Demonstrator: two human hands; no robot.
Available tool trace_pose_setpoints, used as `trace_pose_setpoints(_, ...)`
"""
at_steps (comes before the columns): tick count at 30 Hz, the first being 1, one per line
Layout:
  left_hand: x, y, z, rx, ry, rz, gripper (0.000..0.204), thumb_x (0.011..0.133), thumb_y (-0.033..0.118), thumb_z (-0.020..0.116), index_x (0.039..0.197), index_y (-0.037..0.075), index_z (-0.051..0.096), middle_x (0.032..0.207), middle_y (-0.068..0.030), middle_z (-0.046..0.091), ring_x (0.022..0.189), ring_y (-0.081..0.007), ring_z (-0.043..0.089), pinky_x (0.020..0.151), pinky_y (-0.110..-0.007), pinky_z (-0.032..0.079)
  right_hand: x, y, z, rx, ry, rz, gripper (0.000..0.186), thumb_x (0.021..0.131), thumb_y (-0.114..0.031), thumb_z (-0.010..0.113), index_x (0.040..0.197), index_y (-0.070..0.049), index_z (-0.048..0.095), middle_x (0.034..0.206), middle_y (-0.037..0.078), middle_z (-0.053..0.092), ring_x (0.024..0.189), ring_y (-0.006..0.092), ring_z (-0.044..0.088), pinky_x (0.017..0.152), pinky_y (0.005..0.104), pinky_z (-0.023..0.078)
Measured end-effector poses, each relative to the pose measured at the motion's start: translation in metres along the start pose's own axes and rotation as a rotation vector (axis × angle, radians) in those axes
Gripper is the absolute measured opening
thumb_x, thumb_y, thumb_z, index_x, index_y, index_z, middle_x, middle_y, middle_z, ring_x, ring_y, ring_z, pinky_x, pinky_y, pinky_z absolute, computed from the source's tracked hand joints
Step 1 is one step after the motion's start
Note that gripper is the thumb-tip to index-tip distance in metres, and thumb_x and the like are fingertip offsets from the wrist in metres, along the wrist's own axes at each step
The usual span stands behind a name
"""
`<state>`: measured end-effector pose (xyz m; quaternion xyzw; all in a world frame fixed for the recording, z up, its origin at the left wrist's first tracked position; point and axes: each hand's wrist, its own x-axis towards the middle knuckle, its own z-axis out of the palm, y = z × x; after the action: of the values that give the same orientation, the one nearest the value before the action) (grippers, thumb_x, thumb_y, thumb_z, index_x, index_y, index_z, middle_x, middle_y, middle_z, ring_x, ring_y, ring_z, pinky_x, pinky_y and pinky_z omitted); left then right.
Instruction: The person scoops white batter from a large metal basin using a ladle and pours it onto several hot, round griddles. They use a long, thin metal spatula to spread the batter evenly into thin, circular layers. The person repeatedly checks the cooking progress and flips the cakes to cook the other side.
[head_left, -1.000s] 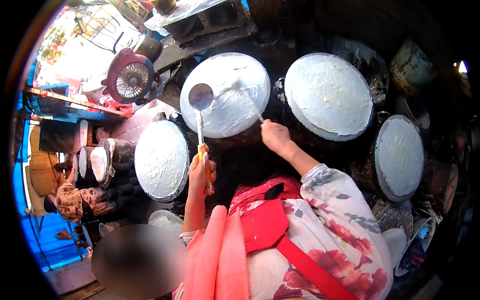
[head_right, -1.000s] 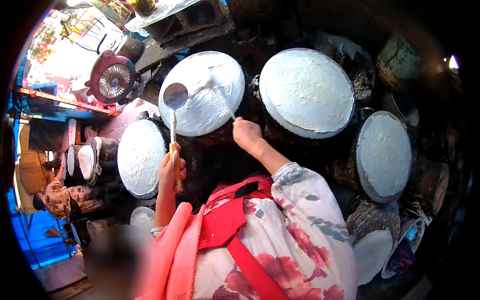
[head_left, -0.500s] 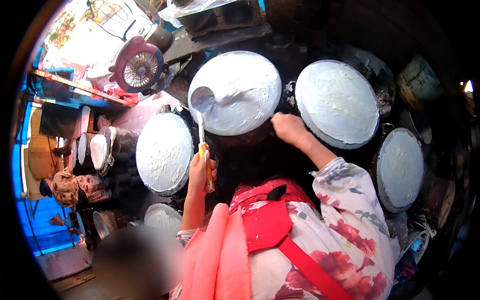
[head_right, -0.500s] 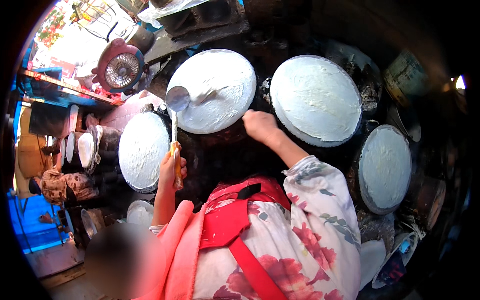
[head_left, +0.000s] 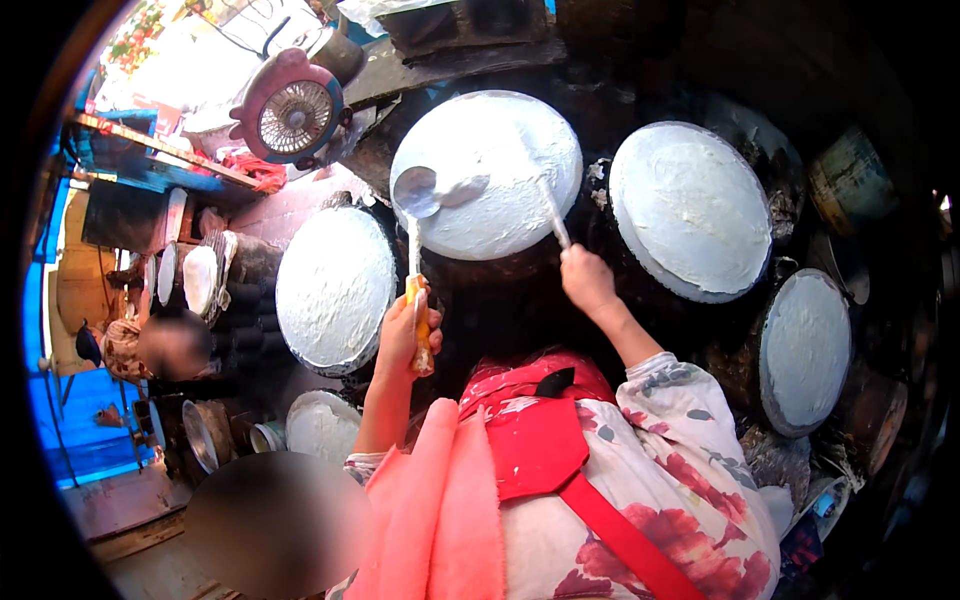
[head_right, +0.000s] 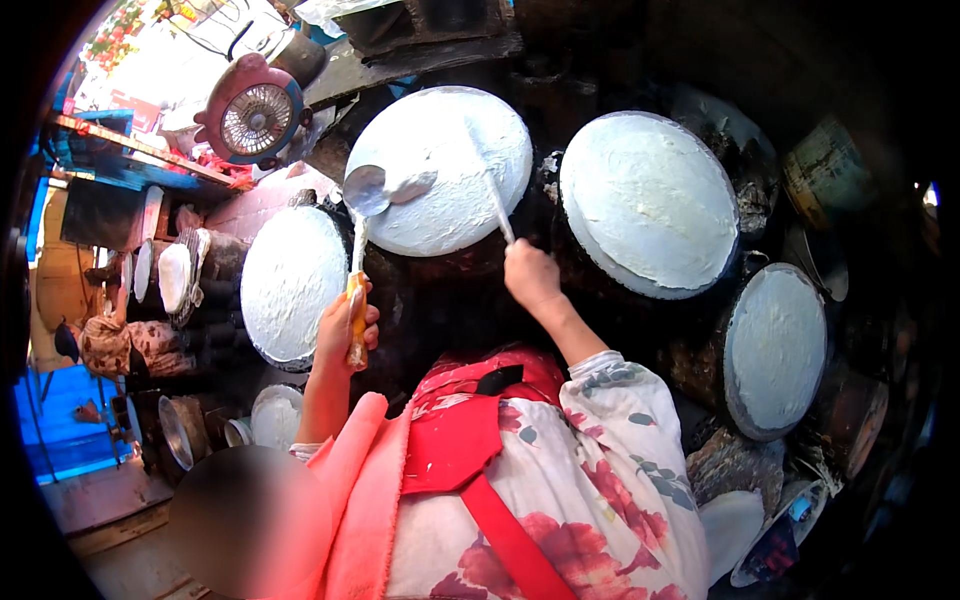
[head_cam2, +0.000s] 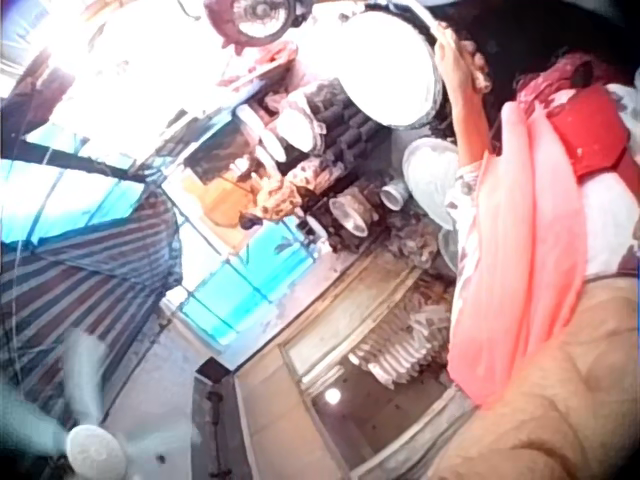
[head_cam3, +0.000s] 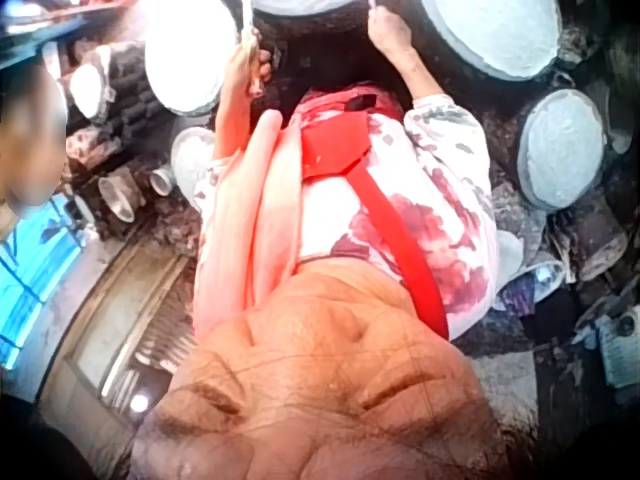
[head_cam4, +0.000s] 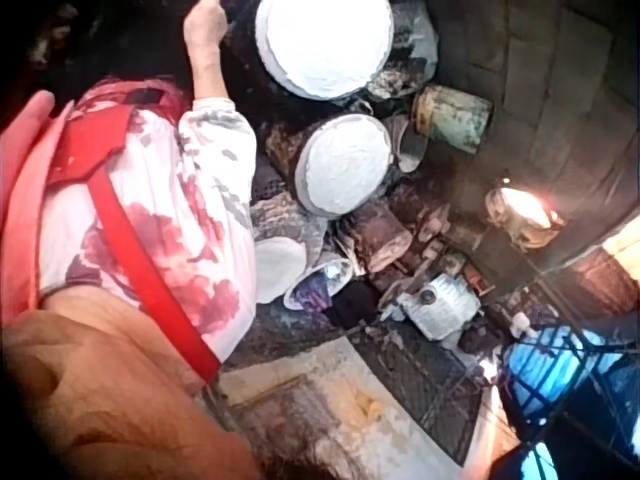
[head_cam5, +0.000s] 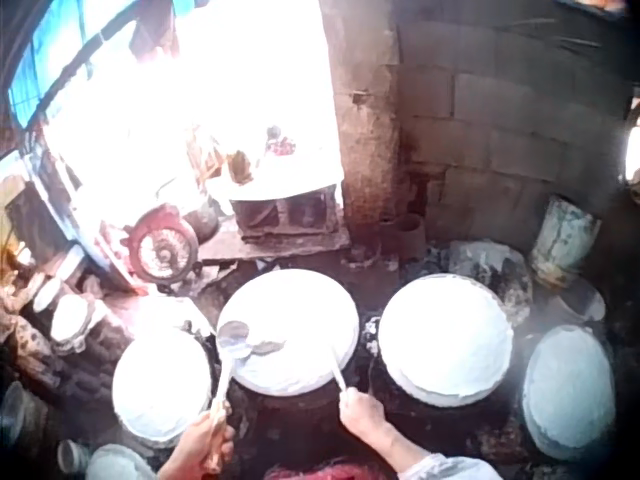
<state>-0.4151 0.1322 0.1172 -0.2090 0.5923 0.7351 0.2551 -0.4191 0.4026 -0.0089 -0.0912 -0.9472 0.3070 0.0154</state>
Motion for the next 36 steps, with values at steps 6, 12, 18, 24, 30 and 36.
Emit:
trace_pose_setpoints(6, 0.002, -0.003, 0.001, -0.213, -0.086, -0.095, 0.029, 0.094, 0.031, 0.049, 0.113, 0.009, 0.045, 0.067, -0.0011, 0.043, 0.046, -0.0104, 0.041, 0.042, -0.022, 0.034, -0.034, -0.058, 0.051, 0.224, -0.175, -0.131, 0.025, 0.091, -0.025, 0.045, 0.081, -0.003, 0.053, 0.07, 0.02, 0.062, 0.065, 0.0398, 0.061, 0.06, 0.0498, 0.049)
trace_pose_setpoints(12, -0.046, -0.016, -0.025, -0.618, -0.319, 0.095, 0.037, 0.098, 0.031, 0.039, 0.125, 0.006, 0.042, 0.066, 0.0002, 0.038, 0.044, -0.0071, 0.036, 0.039, -0.022, 0.033, -0.041, -0.092, 0.016, 0.314, -0.066, -0.359, 0.019, 0.09, -0.02, 0.048, 0.079, -0.004, 0.048, 0.064, 0.018, 0.058, 0.058, 0.0363, 0.059, 0.052, 0.0456, 0.047)
trace_pose_setpoints(18, -0.028, 0.011, -0.037, -0.88, -0.408, -0.035, 0.039, 0.1, 0.026, 0.035, 0.128, -0.001, 0.039, 0.066, -0.0003, 0.038, 0.043, -0.0068, 0.035, 0.04, -0.021, 0.033, 0.002, -0.078, -0.009, 0.12, 0.089, -0.542, 0.023, 0.09, -0.02, 0.046, 0.073, -0.006, 0.05, 0.064, 0.016, 0.058, 0.056, 0.034, 0.059, 0.049, 0.0434, 0.047)
trace_pose_setpoints(24, -0.053, 0.028, -0.038, -1.033, -0.52, 0.042, 0.045, 0.1, 0.027, 0.031, 0.133, -0.003, 0.031, 0.068, -0.0031, 0.041, 0.045, -0.0093, 0.043, 0.042, -0.023, 0.039, 0.078, -0.023, -0.025, -0.296, -0.157, -0.208, 0.019, 0.083, -0.013, 0.045, 0.082, 0.0, 0.059, 0.075, 0.021, 0.064, 0.073, 0.0356, 0.065, 0.064, 0.0455, 0.052)
trace_pose_setpoints(30, -0.079, 0.02, -0.061, -0.919, -0.388, 0.091, 0.043, 0.1, 0.027, 0.031, 0.131, -0.004, 0.033, 0.068, -0.0024, 0.04, 0.045, -0.0092, 0.043, 0.043, -0.023, 0.04, 0.034, -0.045, -0.022, -0.255, -0.315, -0.485, 0.018, 0.081, -0.013, 0.046, 0.078, -0.001, 0.059, 0.072, 0.024, 0.063, 0.071, 0.0356, 0.066, 0.064, 0.0452, 0.052)
trace_pose_setpoints(36, -0.095, 0.013, -0.083, -0.959, -0.276, 0.045, 0.04, 0.1, 0.026, 0.032, 0.127, -0.004, 0.04, 0.067, -0.0016, 0.04, 0.047, -0.0092, 0.042, 0.043, -0.024, 0.039, 0.061, -0.013, -0.015, -0.349, -0.136, -0.278, 0.015, 0.08, -0.009, 0.047, 0.077, -0.002, 0.059, 0.069, 0.019, 0.064, 0.068, 0.033, 0.066, 0.059, 0.0422, 0.053)
